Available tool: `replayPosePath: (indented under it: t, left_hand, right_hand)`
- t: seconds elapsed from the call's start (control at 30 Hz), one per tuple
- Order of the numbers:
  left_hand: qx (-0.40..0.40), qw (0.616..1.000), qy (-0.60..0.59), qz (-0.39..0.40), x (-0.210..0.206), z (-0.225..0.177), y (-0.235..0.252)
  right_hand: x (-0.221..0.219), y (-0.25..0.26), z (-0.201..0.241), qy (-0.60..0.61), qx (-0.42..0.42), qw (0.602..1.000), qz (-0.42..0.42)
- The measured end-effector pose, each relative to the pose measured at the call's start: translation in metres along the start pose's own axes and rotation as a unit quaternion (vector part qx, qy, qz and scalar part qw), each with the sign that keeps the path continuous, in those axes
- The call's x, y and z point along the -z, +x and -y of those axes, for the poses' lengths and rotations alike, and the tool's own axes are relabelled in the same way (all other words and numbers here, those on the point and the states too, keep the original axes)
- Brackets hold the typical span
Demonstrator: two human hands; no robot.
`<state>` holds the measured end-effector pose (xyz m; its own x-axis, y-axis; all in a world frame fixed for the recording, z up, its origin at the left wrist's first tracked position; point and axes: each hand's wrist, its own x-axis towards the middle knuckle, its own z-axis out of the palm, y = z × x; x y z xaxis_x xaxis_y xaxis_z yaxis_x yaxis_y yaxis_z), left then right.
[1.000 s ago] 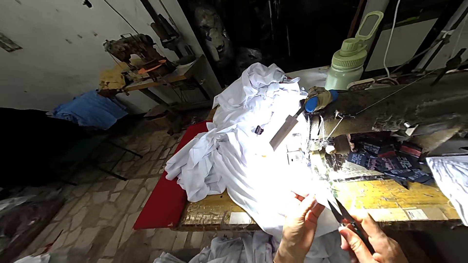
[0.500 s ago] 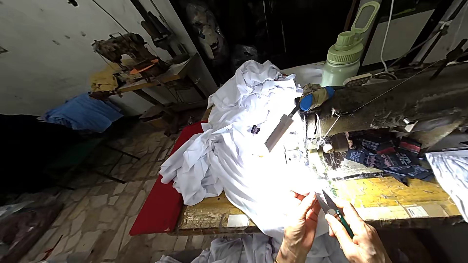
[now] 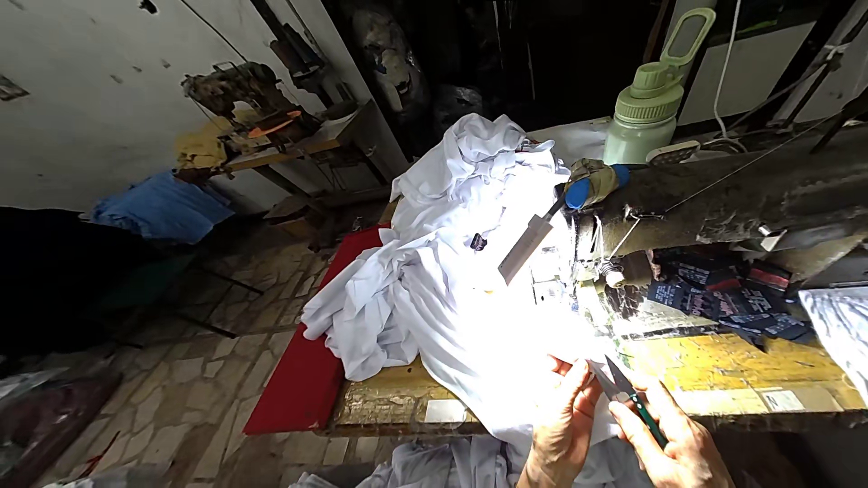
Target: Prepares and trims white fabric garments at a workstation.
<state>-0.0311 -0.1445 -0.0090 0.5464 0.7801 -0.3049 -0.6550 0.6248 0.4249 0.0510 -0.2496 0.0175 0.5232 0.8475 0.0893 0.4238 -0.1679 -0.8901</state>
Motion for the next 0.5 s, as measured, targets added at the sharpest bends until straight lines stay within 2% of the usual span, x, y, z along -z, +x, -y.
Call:
replayPosePath:
  t: [0.5]
  left_hand:
    - [-0.003, 1.000, -0.010, 0.009, -0.0011, 0.0002, 0.0000]
  right_hand:
    - [0.0026, 0.0008, -0.0033, -0.008, 0.003, 1.000, -0.005]
